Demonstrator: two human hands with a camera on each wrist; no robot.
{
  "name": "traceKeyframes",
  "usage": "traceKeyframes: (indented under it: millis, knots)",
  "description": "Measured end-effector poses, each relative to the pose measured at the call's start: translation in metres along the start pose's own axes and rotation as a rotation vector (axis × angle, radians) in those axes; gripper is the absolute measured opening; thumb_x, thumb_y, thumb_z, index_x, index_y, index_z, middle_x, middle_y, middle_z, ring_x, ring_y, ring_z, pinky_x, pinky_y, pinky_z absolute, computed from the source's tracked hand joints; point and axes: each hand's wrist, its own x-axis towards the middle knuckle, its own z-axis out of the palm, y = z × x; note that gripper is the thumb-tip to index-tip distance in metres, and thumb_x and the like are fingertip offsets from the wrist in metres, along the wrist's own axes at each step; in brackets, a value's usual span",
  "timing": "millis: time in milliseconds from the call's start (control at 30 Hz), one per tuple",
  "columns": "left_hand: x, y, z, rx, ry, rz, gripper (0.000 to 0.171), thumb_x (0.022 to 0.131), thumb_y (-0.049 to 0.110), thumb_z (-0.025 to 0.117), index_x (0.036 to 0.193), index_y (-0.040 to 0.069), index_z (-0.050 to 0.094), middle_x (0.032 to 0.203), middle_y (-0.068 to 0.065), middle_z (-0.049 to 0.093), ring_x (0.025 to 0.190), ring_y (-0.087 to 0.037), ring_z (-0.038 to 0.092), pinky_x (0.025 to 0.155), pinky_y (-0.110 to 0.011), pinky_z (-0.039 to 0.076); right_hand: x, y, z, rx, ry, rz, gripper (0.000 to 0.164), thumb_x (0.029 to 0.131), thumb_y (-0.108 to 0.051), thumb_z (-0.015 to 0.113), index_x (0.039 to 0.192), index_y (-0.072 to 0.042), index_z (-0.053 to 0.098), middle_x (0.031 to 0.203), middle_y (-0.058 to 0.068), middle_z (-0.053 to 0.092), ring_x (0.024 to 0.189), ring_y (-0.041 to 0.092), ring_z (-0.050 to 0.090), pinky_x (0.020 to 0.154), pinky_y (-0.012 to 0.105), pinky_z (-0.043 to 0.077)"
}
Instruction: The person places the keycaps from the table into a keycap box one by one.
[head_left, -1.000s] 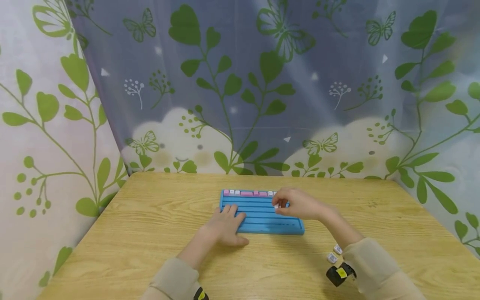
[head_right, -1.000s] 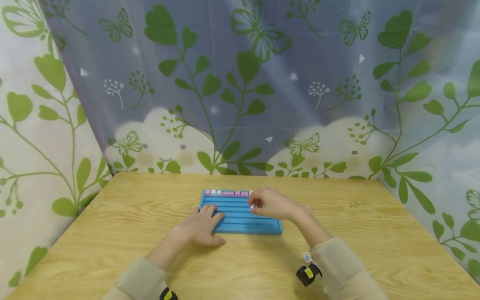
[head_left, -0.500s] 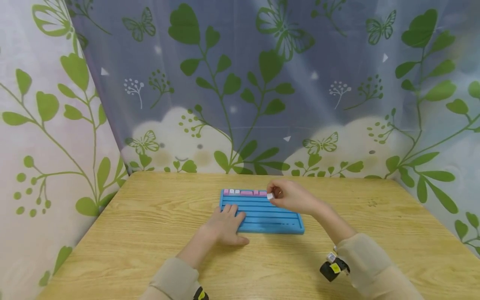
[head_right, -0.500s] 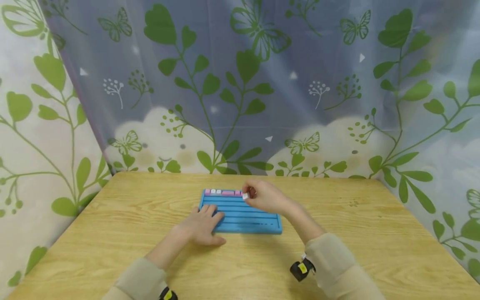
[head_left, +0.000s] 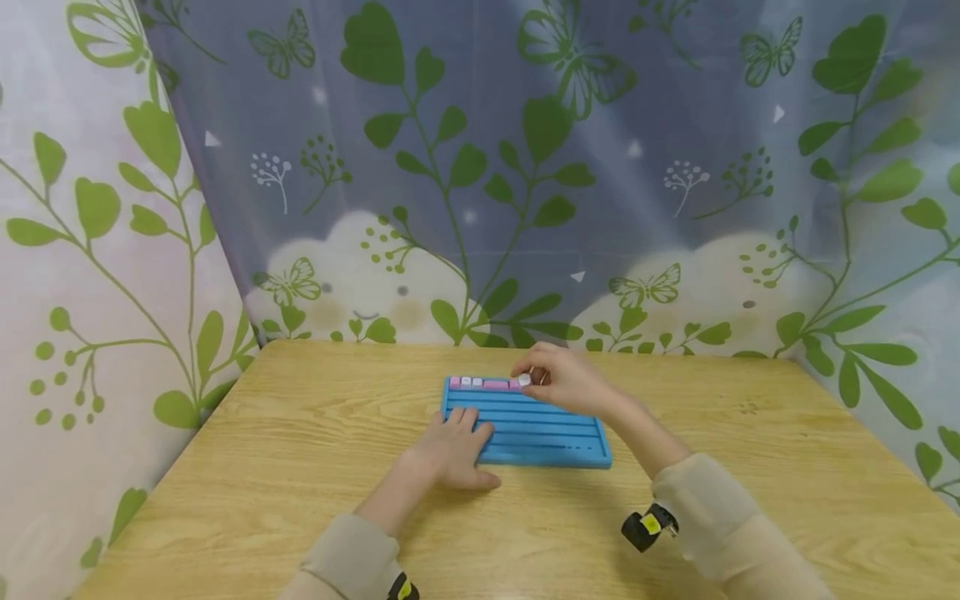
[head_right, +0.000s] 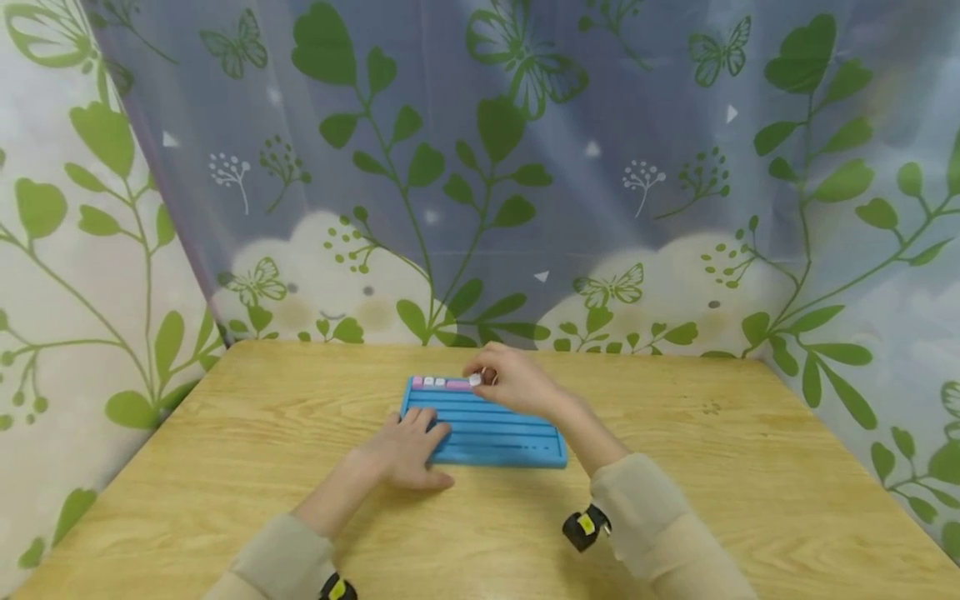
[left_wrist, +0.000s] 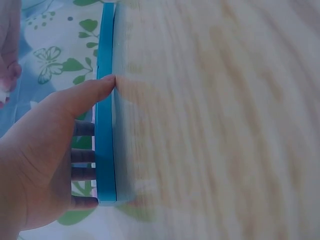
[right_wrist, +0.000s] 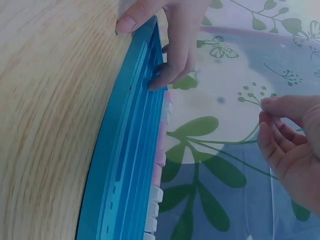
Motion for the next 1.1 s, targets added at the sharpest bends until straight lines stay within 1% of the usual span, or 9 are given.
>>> traceKeyframes:
  millis: [200, 333, 433, 567, 667, 800, 900, 967, 1100]
  knots:
    - [-0.001, -0.001, 0.000, -0.008, -0.003, -0.006, 0.078, 0.081, 0.065, 0.052, 0.137, 0.013, 0.041, 0.140, -0.016, 0.035, 0.128, -0.033, 0.031, 0.100, -0.053, 0.027, 0.012, 0.001, 0.009, -0.006, -0.030, 0.028, 0.019, 0.085, -0.005, 0.064, 0.105, -0.005, 0.064, 0.099, 0.005, 0.056, 0.080, 0.014, 0.054, 0.070, 0.027, 0.047]
    - [-0.001, -0.001, 0.000, -0.013, -0.007, -0.013, 0.077, 0.081, 0.065, 0.053, 0.137, 0.013, 0.042, 0.140, -0.016, 0.035, 0.127, -0.033, 0.031, 0.101, -0.053, 0.027, 0.023, 0.004, 0.020, -0.031, -0.076, 0.047, 0.013, 0.088, -0.011, 0.063, 0.101, -0.007, 0.064, 0.098, 0.002, 0.055, 0.079, 0.013, 0.051, 0.070, 0.027, 0.046]
    - [-0.001, -0.001, 0.001, -0.010, -0.012, -0.013, 0.077, 0.080, 0.065, 0.052, 0.137, 0.013, 0.042, 0.138, -0.016, 0.036, 0.126, -0.033, 0.033, 0.100, -0.053, 0.028, 0.032, 0.008, 0.028, -0.064, -0.097, 0.052, 0.012, 0.088, -0.011, 0.063, 0.099, -0.007, 0.063, 0.097, 0.003, 0.056, 0.079, 0.013, 0.051, 0.070, 0.027, 0.045]
    - [-0.001, 0.000, 0.000, -0.002, -0.018, -0.008, 0.078, 0.081, 0.066, 0.052, 0.137, 0.014, 0.042, 0.138, -0.015, 0.037, 0.126, -0.032, 0.033, 0.100, -0.053, 0.029, 0.040, 0.012, 0.036, -0.068, -0.111, 0.079, 0.015, 0.085, -0.007, 0.064, 0.100, -0.004, 0.062, 0.093, 0.005, 0.058, 0.079, 0.014, 0.051, 0.069, 0.027, 0.045]
    - [0.000, 0.001, 0.000, 0.001, -0.015, -0.006, 0.078, 0.081, 0.066, 0.052, 0.138, 0.013, 0.041, 0.139, -0.016, 0.036, 0.128, -0.032, 0.032, 0.100, -0.053, 0.028, 0.045, 0.016, 0.042, -0.072, -0.119, 0.093, 0.016, 0.085, -0.007, 0.064, 0.100, -0.003, 0.063, 0.095, 0.004, 0.057, 0.080, 0.015, 0.052, 0.070, 0.027, 0.046]
    - [0.000, 0.001, 0.000, -0.003, -0.011, -0.005, 0.078, 0.081, 0.065, 0.052, 0.138, 0.013, 0.041, 0.140, -0.016, 0.034, 0.129, -0.033, 0.031, 0.100, -0.054, 0.028, 0.050, 0.024, 0.051, -0.125, -0.120, 0.072, 0.014, 0.086, -0.007, 0.063, 0.099, -0.004, 0.066, 0.098, 0.005, 0.056, 0.081, 0.015, 0.052, 0.070, 0.026, 0.046]
    - [0.001, 0.000, 0.001, -0.005, -0.007, -0.003, 0.078, 0.081, 0.065, 0.053, 0.138, 0.013, 0.042, 0.140, -0.016, 0.035, 0.129, -0.033, 0.031, 0.100, -0.054, 0.028, 0.055, 0.028, 0.057, -0.151, -0.121, 0.064, 0.018, 0.086, -0.006, 0.062, 0.103, -0.003, 0.065, 0.099, 0.006, 0.058, 0.082, 0.016, 0.054, 0.071, 0.026, 0.046]
    - [0.001, 0.000, 0.001, -0.004, -0.004, 0.000, 0.077, 0.081, 0.064, 0.053, 0.137, 0.013, 0.042, 0.140, -0.016, 0.035, 0.128, -0.032, 0.032, 0.100, -0.054, 0.028, 0.058, 0.030, 0.061, -0.162, -0.128, 0.076, 0.020, 0.086, -0.006, 0.061, 0.106, -0.004, 0.064, 0.099, 0.005, 0.059, 0.084, 0.016, 0.055, 0.072, 0.027, 0.047]
    - [0.000, -0.001, 0.002, 0.002, -0.005, 0.006, 0.077, 0.081, 0.065, 0.052, 0.137, 0.013, 0.042, 0.140, -0.016, 0.035, 0.129, -0.032, 0.032, 0.100, -0.054, 0.028, 0.064, 0.030, 0.067, -0.151, -0.150, 0.139, 0.023, 0.086, -0.007, 0.062, 0.109, -0.004, 0.063, 0.099, 0.005, 0.059, 0.087, 0.017, 0.056, 0.075, 0.029, 0.047]
